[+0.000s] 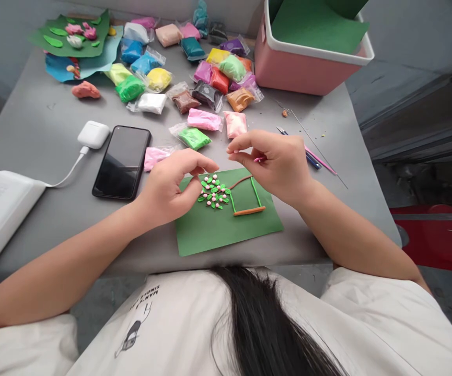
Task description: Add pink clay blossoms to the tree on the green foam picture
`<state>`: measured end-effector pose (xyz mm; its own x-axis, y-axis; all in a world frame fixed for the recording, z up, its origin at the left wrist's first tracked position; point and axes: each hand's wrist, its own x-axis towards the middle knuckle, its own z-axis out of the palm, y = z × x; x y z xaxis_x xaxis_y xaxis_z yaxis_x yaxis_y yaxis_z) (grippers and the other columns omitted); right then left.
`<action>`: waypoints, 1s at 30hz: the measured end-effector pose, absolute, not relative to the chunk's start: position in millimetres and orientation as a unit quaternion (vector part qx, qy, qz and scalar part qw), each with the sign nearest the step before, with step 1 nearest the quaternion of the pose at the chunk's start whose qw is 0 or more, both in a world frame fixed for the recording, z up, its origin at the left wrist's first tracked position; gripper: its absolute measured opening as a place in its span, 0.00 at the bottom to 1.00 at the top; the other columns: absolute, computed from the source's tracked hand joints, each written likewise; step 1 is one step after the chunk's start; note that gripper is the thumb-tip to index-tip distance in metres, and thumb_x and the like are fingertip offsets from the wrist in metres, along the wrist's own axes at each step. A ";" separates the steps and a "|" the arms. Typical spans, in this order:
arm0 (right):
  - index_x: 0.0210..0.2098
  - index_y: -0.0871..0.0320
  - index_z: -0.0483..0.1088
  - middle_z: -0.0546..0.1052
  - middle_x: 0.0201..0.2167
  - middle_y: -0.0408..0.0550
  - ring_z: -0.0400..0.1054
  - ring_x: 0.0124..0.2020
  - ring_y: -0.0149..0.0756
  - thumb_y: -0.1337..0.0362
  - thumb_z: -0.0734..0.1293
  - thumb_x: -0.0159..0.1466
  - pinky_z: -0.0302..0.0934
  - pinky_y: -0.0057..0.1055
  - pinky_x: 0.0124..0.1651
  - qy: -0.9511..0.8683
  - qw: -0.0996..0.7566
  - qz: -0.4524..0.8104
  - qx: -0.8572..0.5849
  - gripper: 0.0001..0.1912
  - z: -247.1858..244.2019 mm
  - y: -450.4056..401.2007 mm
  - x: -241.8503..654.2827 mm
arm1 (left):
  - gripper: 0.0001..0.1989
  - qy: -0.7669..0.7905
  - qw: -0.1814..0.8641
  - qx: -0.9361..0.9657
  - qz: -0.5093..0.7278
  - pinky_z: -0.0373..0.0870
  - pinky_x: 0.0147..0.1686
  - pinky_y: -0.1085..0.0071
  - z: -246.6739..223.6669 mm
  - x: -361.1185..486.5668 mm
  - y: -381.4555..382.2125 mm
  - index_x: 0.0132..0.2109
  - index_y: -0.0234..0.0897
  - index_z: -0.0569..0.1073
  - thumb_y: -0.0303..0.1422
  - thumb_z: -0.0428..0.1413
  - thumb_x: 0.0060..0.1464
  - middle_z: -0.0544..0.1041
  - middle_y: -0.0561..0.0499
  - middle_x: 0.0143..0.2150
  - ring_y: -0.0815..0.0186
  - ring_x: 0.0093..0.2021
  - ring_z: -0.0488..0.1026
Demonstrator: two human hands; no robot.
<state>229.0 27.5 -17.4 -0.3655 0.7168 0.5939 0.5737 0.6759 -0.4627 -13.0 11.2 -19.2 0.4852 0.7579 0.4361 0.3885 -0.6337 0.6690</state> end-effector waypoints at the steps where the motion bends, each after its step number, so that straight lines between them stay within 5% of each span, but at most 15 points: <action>1: 0.40 0.55 0.80 0.86 0.37 0.43 0.74 0.29 0.28 0.68 0.69 0.71 0.65 0.28 0.33 -0.822 0.401 0.092 -0.393 0.06 -17.4 27.2 228.9 | 0.16 0.354 0.280 0.814 0.365 0.79 0.42 0.64 -20.0 -12.2 10.5 0.46 0.37 0.80 0.23 0.51 0.54 0.85 0.48 0.42 0.63 0.38 0.80; 5: 0.36 0.54 0.79 0.85 0.30 0.42 0.72 0.26 0.29 0.59 0.69 0.73 0.64 0.29 0.32 -0.825 0.381 0.100 -0.405 0.10 -17.9 27.9 229.0 | 0.14 0.373 0.375 0.766 0.366 0.80 0.42 0.66 -24.5 -9.7 10.4 0.44 0.37 0.79 0.25 0.53 0.53 0.84 0.47 0.42 0.63 0.40 0.81; 22: 0.34 0.53 0.81 0.82 0.27 0.41 0.68 0.24 0.30 0.56 0.71 0.72 0.60 0.30 0.31 -0.833 0.367 0.088 -0.405 0.12 -19.9 25.5 227.5 | 0.08 0.421 0.461 0.695 0.357 0.73 0.32 0.70 -28.6 -8.2 15.6 0.38 0.39 0.73 0.25 0.54 0.50 0.80 0.51 0.35 0.67 0.32 0.76; 26: 0.37 0.55 0.81 0.84 0.30 0.40 0.69 0.25 0.27 0.65 0.70 0.72 0.59 0.28 0.30 -0.838 0.388 0.090 -0.374 0.07 -19.6 20.4 221.7 | 0.08 0.412 0.554 0.623 0.368 0.80 0.39 0.66 -24.9 -6.7 16.0 0.40 0.39 0.73 0.25 0.58 0.51 0.84 0.50 0.38 0.65 0.36 0.81; 30: 0.32 0.58 0.78 0.79 0.23 0.39 0.65 0.23 0.25 0.58 0.72 0.72 0.58 0.26 0.29 -0.840 0.429 0.096 -0.318 0.14 -22.9 18.4 215.5 | 0.14 0.424 0.659 0.508 0.358 0.82 0.43 0.66 -13.9 -3.0 12.8 0.43 0.38 0.73 0.26 0.64 0.47 0.87 0.52 0.38 0.63 0.40 0.84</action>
